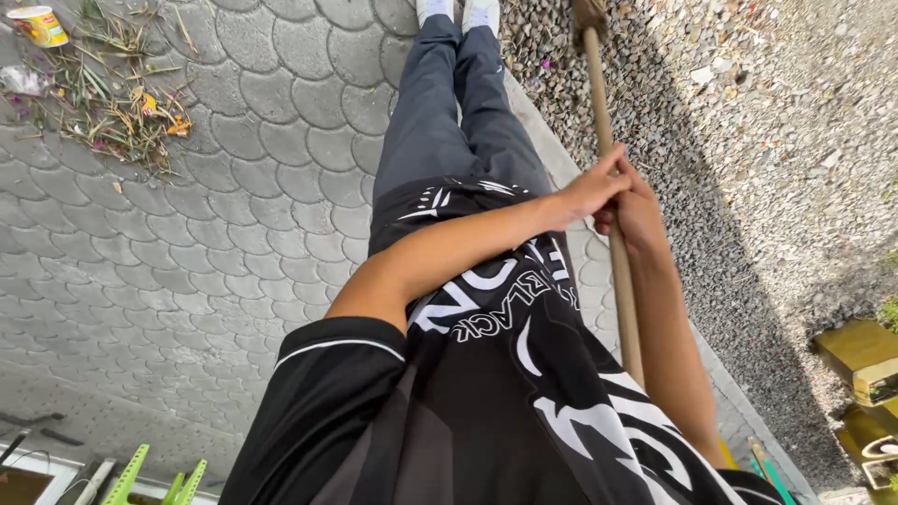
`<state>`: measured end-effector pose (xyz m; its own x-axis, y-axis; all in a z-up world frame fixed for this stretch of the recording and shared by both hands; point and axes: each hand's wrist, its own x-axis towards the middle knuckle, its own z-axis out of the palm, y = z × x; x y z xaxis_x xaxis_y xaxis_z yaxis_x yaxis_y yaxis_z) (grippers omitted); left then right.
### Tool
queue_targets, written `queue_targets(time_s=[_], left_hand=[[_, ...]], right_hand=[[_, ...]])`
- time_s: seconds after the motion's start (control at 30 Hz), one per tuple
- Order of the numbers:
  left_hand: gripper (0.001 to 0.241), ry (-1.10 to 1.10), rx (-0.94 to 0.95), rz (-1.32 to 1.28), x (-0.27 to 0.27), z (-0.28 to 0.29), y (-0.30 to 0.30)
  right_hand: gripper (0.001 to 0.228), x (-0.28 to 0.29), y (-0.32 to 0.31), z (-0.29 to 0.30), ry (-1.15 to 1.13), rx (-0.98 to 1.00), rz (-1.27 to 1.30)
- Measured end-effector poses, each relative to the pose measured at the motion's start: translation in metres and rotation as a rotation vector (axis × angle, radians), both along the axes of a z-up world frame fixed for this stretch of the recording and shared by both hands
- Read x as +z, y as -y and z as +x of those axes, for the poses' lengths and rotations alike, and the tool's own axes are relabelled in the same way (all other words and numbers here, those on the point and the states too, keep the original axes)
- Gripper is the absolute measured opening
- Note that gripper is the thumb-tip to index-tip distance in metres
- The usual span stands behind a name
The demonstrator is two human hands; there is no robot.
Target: Sweeping trash and debris on an outdoor paved floor using a broom.
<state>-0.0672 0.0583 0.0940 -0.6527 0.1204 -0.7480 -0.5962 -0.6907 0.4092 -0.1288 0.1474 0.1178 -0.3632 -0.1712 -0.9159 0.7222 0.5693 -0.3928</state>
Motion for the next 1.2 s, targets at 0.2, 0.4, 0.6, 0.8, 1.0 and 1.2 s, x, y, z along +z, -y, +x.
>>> queue_targets(time_s=[0.2, 0.4, 0.6, 0.8, 1.0, 1.2], left_hand=[[0.078, 0.145, -0.291, 0.225, -0.061, 0.014, -0.146], [0.078, 0.315, -0.169, 0.329, -0.055, 0.036, -0.085], [0.079, 0.47, 0.027, 0.044, -0.028, 0.04, 0.017], [0.073, 0.363, -0.099, 0.153, -0.018, 0.02, 0.022], [0.084, 0.409, 0.001, 0.077, -0.052, 0.009, 0.094], [0.058, 0.373, 0.373, -0.019, -0.108, 0.031, 0.238]], right_hand=[[0.057, 0.016, -0.09, 0.029, 0.073, -0.118, 0.064], [0.055, -0.011, -0.04, 0.037, 0.11, -0.104, 0.05], [0.054, -0.038, 0.045, 0.032, 0.137, -0.046, 0.016], [0.052, 0.004, 0.047, 0.015, 0.123, -0.033, -0.024], [0.051, 0.008, 0.164, 0.002, 0.079, 0.011, -0.164], [0.049, 0.014, 0.323, 0.022, 0.031, 0.028, -0.319]])
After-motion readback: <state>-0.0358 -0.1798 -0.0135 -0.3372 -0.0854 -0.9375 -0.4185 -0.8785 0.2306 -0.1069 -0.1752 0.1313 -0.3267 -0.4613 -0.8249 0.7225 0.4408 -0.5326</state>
